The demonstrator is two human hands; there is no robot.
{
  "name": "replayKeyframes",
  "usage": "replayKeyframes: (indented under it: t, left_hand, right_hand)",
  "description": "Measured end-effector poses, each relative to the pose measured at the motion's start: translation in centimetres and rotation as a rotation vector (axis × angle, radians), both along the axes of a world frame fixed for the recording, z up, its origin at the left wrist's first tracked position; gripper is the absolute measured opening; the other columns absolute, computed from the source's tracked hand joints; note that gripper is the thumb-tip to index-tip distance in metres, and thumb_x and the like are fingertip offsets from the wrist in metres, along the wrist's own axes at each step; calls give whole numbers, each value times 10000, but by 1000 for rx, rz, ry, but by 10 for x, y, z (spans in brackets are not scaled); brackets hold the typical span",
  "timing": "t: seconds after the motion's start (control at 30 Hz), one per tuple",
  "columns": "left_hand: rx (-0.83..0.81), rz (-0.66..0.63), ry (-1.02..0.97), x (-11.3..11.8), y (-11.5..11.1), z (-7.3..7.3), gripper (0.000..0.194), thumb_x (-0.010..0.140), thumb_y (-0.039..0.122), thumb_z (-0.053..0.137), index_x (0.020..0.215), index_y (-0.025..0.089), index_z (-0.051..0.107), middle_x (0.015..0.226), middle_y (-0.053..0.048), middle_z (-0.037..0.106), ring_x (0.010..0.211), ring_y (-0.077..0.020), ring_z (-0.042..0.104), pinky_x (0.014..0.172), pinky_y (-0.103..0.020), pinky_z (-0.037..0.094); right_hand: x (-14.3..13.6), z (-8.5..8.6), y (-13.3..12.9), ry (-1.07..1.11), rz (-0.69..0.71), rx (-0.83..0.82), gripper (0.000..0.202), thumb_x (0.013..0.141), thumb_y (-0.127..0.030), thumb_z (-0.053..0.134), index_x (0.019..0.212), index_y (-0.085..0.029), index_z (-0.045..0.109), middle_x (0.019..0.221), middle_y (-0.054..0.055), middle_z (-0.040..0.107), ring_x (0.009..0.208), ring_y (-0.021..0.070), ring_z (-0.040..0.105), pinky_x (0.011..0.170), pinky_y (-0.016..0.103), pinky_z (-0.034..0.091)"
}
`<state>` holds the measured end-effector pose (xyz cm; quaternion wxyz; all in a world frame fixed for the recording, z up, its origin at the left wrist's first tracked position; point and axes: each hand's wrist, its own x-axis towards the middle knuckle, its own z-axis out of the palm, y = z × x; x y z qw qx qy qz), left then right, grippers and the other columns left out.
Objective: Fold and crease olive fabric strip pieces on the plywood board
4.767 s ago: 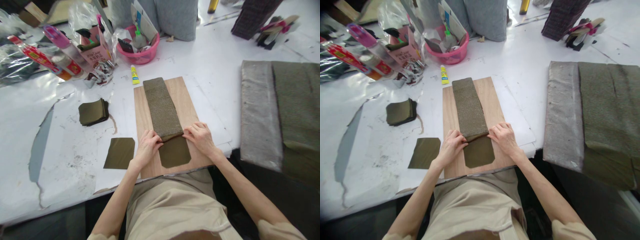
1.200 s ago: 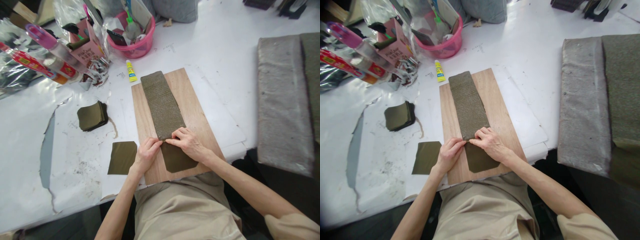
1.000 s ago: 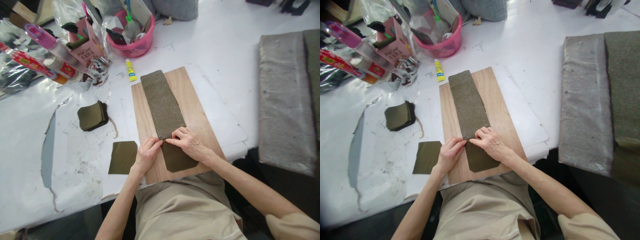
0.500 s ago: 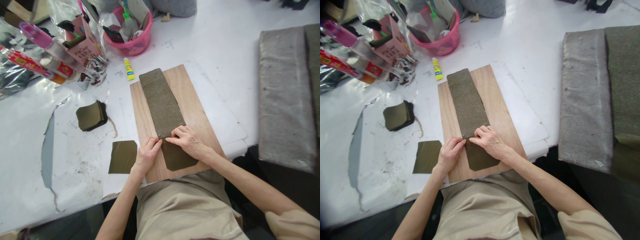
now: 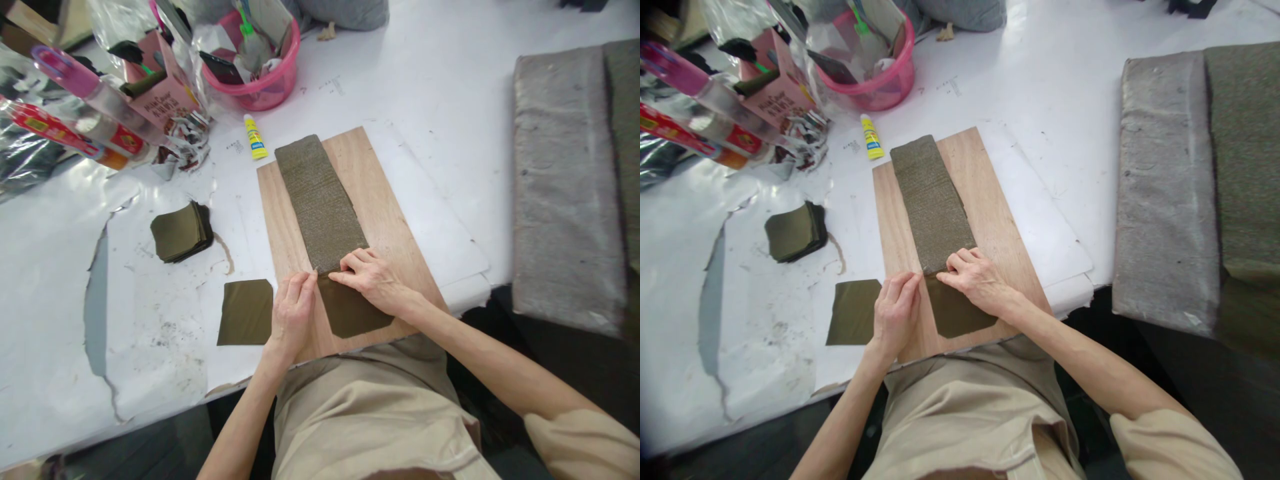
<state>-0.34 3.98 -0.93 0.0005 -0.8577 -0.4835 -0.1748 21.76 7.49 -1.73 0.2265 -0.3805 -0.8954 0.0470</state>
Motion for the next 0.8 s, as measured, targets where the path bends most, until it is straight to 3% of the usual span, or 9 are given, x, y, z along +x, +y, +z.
replayKeyframes:
  t: [0.2,0.53,0.8]
  left_hand:
    - [-8,-37,73,13,-6,-12,386,971,143,423,1354,137,471,1124,-143,582,1112,-275,536,925,-433,506]
    - [-48,-67,131,7,-8,-8,469,954,123,434,1422,113,404,1129,-161,574,1165,-296,495,946,-446,496]
    - [-58,-76,159,8,-8,-7,527,944,106,426,1460,202,368,1128,-129,562,1176,-272,501,945,-432,486]
  right_hand:
    - [-1,-1,1,19,-2,18,224,980,-227,486,1045,-249,699,893,38,594,878,175,470,808,314,338]
    - [25,-4,12,38,60,26,210,960,-182,519,1039,-236,705,906,44,618,899,171,484,813,311,345]
    - [26,-2,12,15,81,54,211,959,-169,514,1052,-222,695,896,51,616,893,173,479,786,303,344]
